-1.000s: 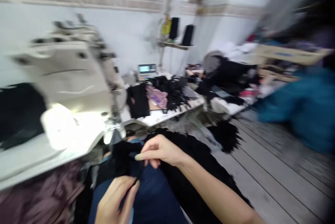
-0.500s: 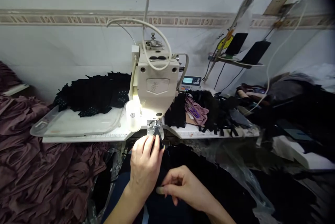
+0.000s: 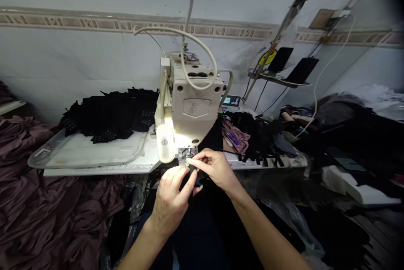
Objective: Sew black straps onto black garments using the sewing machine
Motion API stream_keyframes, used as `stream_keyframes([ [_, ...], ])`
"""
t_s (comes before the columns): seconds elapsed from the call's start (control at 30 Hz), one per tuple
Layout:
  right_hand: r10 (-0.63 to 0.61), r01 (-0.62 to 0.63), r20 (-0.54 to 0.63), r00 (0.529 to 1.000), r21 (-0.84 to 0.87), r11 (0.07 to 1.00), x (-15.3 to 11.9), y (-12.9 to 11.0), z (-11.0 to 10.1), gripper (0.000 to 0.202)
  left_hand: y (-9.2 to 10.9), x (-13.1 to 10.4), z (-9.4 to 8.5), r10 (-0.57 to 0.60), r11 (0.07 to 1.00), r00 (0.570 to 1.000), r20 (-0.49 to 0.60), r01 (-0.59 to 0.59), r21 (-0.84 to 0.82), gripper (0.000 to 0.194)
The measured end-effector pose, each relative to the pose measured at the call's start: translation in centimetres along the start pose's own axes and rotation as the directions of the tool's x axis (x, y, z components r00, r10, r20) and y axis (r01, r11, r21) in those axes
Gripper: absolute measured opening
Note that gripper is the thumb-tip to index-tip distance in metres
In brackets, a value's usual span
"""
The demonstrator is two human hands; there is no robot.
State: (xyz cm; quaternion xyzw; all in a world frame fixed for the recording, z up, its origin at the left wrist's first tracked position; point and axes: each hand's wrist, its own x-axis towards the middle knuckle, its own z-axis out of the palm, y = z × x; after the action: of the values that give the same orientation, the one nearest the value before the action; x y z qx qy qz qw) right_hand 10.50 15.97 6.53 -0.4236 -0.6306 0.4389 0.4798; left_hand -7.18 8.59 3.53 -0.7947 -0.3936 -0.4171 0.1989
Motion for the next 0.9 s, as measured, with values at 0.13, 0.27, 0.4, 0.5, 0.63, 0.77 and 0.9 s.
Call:
stream_keyframes([
  [0.13,0.174,-0.158,-0.086,0.981,0.167,0.973,-0.3,1.0,0.5,0.038,0.1,0.2,0.0,-0.029,0.999,0.999,0.013,0.029,-0.024,0.032],
  [0.27,0.264,-0.219,-0.092,0.960,0.338,0.915,-2.0,2.1,1.0,0.044,0.5,0.3,0.1,-0.045,0.999,0.998,0.035,0.046,-0.028,0.035],
  [0.4,0.262,-0.252,0.013,0.965,0.320,0.913,-5.0,3.7,1.7,0.050,0.7,0.4,0.2,-0.060,0.998,0.997,0.041,0.061,-0.022,0.035],
  [0.5,0.184,-0.184,0.030,0.983,0.288,0.940,-7.2,4.5,2.4,0.053,0.6,0.6,0.2,-0.051,0.999,0.997,0.065,0.052,-0.012,0.038],
  [0.63,0.163,-0.133,-0.090,0.983,0.270,0.954,-8.8,4.5,3.2,0.048,0.4,0.8,0.4,-0.057,0.998,0.994,0.093,0.056,0.012,0.044],
  [0.77,0.160,-0.111,-0.143,0.977,0.300,0.948,-8.9,4.0,3.6,0.045,0.9,0.6,0.8,-0.087,0.996,0.992,0.087,0.085,0.034,0.046],
  [0.9,0.163,-0.102,-0.159,0.974,0.338,0.936,-8.9,4.1,3.9,0.044,1.7,-0.2,1.3,-0.149,0.987,0.988,0.046,0.145,0.074,0.047],
])
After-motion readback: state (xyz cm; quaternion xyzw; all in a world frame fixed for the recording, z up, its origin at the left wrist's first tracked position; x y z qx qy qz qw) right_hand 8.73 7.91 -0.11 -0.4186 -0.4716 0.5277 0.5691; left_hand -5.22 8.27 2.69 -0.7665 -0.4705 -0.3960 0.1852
